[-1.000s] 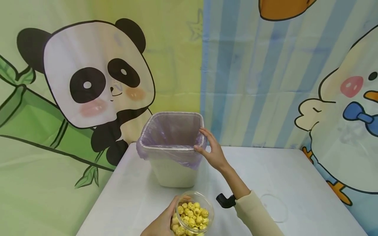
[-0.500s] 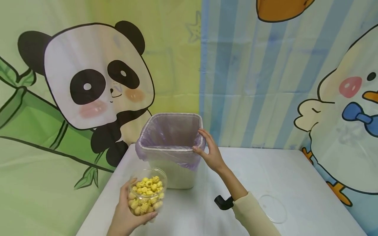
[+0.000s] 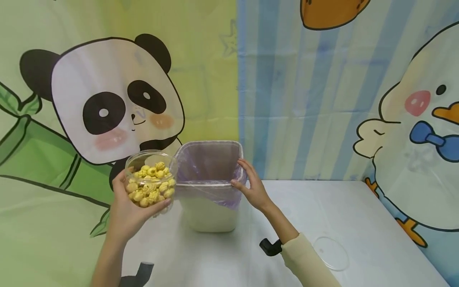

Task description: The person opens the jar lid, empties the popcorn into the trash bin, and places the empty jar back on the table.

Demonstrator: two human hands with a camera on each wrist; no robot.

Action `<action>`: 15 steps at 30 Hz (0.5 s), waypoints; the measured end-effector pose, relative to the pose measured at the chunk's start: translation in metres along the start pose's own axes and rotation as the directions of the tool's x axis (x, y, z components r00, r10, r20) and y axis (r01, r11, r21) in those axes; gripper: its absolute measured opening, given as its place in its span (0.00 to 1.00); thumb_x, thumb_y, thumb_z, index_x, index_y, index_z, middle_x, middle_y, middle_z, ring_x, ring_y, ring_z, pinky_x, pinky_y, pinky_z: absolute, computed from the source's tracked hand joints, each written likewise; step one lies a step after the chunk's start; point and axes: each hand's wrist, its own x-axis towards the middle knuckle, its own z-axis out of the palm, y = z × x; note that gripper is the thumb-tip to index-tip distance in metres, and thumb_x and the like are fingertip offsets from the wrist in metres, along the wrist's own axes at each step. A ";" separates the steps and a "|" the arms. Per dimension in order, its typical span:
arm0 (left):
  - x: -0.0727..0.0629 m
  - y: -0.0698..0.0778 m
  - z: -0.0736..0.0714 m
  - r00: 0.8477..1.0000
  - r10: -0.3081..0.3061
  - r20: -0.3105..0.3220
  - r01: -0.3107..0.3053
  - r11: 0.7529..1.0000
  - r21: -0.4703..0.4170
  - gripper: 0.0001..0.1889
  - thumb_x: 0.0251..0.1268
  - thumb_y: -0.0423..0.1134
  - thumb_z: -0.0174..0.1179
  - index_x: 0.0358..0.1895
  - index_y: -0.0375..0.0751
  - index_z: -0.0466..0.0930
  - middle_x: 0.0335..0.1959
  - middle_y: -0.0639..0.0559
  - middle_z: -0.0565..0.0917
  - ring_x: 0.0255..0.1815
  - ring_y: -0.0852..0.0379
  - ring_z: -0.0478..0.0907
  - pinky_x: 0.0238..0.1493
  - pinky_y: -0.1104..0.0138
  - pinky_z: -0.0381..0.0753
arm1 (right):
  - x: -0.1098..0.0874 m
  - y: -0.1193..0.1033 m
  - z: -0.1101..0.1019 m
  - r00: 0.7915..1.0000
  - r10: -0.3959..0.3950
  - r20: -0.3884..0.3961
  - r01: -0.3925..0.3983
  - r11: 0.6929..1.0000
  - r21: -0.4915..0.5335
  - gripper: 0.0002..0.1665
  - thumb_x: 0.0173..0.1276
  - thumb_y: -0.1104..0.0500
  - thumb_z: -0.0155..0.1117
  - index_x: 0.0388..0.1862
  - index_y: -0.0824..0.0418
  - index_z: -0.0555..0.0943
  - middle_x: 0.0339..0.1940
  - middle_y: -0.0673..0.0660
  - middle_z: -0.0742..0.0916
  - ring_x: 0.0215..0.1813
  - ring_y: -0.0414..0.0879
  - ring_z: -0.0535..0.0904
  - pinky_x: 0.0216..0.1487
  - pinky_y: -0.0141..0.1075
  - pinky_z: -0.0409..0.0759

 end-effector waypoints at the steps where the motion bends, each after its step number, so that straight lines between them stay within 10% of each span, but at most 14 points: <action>1: 0.007 0.002 0.001 1.000 0.005 -0.002 -0.005 1.000 0.010 0.61 0.30 0.36 0.79 0.69 0.47 0.43 0.64 0.39 0.59 0.63 0.41 0.59 0.59 0.44 0.61 | 0.000 0.000 0.000 1.000 -0.002 -0.001 0.002 1.000 -0.003 0.37 0.63 0.64 0.61 0.69 0.65 0.58 0.71 0.66 0.58 0.72 0.57 0.49 0.65 0.59 0.51; 15: 0.086 0.005 0.018 0.979 0.202 0.025 -0.202 0.952 0.229 0.61 0.27 0.44 0.80 0.68 0.41 0.46 0.60 0.32 0.63 0.59 0.35 0.63 0.55 0.41 0.63 | 0.000 -0.001 -0.003 1.000 0.007 0.024 -0.007 1.000 -0.008 0.38 0.64 0.63 0.60 0.70 0.64 0.57 0.71 0.65 0.58 0.72 0.56 0.50 0.65 0.58 0.52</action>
